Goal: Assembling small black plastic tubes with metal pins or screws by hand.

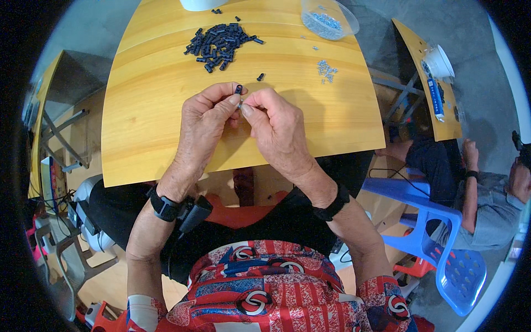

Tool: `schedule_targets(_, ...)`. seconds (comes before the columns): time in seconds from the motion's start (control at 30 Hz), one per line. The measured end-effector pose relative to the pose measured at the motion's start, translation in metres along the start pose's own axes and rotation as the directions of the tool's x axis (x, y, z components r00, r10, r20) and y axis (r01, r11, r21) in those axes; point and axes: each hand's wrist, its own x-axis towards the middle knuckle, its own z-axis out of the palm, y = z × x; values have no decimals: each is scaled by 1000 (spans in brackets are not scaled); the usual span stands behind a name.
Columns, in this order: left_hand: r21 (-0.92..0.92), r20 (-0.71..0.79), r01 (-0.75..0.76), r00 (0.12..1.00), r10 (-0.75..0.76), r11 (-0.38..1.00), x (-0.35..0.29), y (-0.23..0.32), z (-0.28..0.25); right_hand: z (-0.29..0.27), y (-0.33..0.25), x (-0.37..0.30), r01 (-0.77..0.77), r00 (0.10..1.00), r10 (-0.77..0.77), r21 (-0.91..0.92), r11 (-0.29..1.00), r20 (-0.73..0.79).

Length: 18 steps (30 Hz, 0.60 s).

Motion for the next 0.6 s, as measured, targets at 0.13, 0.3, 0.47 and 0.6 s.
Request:
schedule_targets(0.13,-5,-9,26,1000,-26,1000,0,1,0,2,-4,2,-49,999,49,-43,998,4)
schedule_targets(0.3,25,-4,68,998,-67,997,-2,8,0,3,0,3,305,943,-332,-323,896,-31)
schedule_targets(0.47,-41,13,113,994,-113,993,2,7,-3,-2,-5,8,375,909,-413,-331,866,-51)
schedule_targets(0.6,-61,29,127,992,-125,990,4,5,-4,-16,-1,12,194,971,-226,-305,933,-74)
